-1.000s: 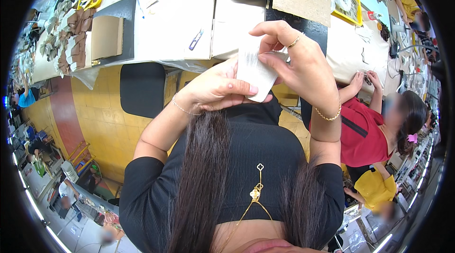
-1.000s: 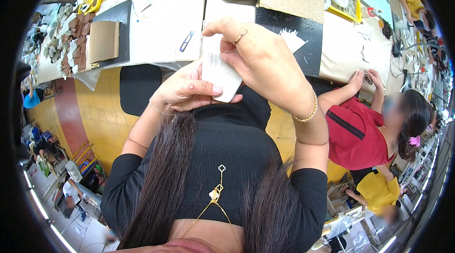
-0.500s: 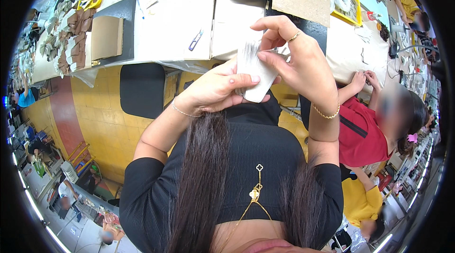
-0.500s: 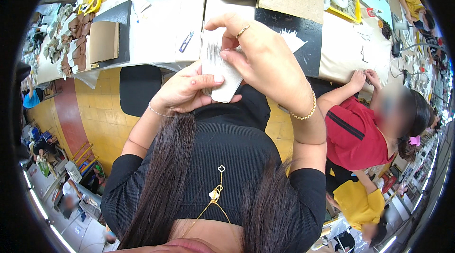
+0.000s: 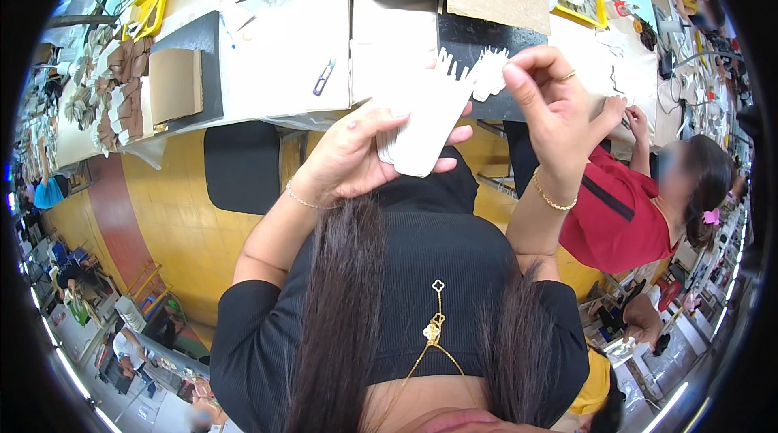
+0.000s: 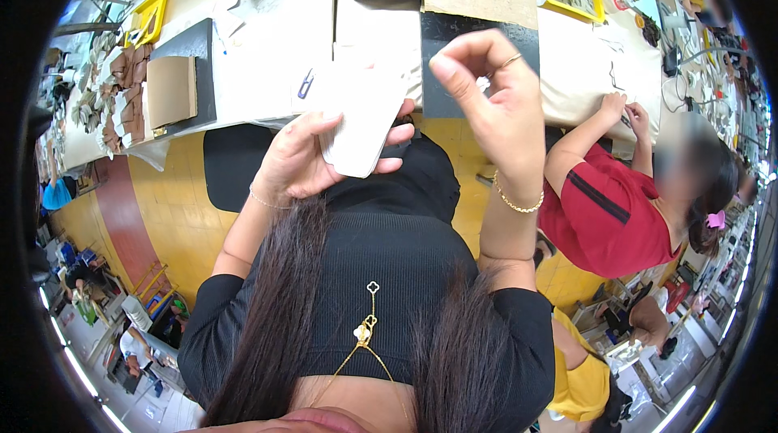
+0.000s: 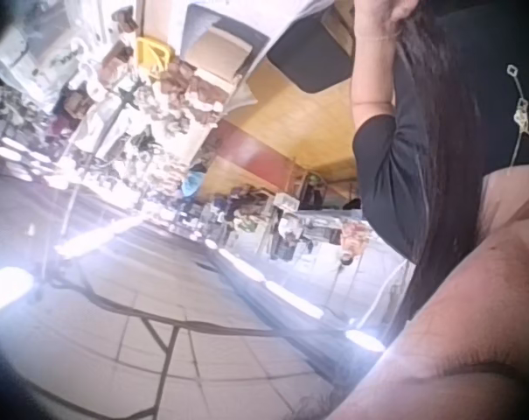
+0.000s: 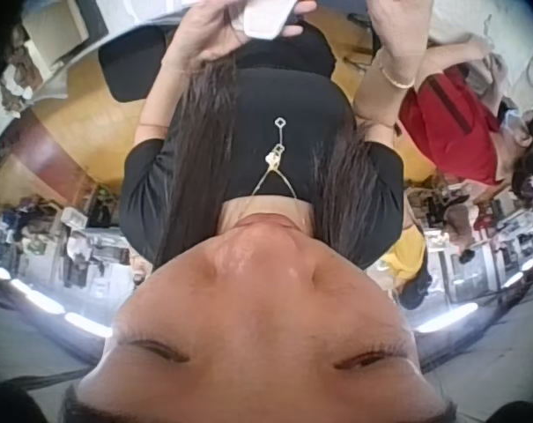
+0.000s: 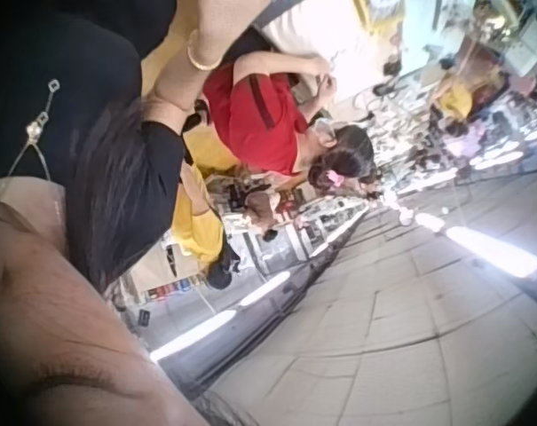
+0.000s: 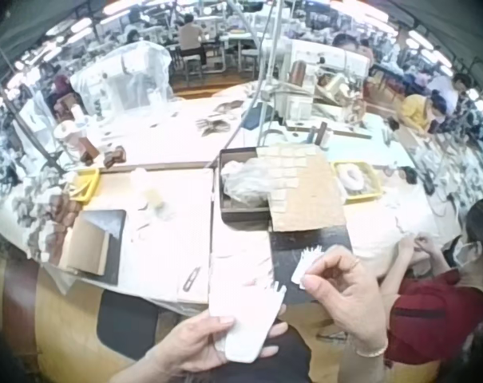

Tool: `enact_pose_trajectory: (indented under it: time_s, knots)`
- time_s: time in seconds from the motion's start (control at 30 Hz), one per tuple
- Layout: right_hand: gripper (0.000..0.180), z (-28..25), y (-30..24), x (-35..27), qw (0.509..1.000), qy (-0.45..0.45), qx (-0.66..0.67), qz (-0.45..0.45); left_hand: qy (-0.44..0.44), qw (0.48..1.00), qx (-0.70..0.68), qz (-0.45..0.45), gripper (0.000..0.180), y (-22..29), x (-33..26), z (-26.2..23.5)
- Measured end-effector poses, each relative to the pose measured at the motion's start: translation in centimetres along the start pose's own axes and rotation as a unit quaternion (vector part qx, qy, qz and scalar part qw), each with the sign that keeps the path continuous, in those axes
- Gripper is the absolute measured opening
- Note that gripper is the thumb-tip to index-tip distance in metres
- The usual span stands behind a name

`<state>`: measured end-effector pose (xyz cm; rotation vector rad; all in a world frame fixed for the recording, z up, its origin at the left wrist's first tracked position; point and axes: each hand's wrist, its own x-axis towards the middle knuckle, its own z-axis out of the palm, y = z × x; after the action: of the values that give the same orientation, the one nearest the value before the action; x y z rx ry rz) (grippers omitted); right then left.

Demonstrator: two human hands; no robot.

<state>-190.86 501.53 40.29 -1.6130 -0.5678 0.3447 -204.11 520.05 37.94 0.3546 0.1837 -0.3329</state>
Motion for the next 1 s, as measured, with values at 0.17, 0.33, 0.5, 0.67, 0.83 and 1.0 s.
enact_pose_trajectory:
  time_s: [0.17,0.33,0.5,0.67,0.83,1.0]
  knots:
    - [0.013,0.9,0.9,-2.1,0.998,-0.019,0.002,0.066,0.020,1.000,0.009,0.004,0.070,-0.2,0.2,0.1]
    - [0.019,0.8,1.3,-2.3,0.996,-0.019,-0.011,0.081,0.022,0.999,0.045,0.018,0.070,-0.4,0.4,0.5]
    - [0.018,1.0,1.3,-2.4,0.993,-0.037,0.049,0.104,0.028,0.996,0.077,0.031,0.073,-0.6,0.6,0.5]
    - [0.016,1.4,1.2,-2.3,0.987,-0.054,0.078,0.126,0.036,0.992,0.111,0.053,0.076,-0.8,0.5,0.2]
    - [0.015,1.9,1.1,-2.2,0.987,-0.044,0.065,0.142,0.067,0.984,0.151,0.067,0.081,-1.1,0.3,0.1]
    - [0.013,2.8,0.8,-2.9,0.986,0.008,0.073,0.151,0.074,0.980,0.167,0.075,0.080,-1.2,0.5,-0.4]
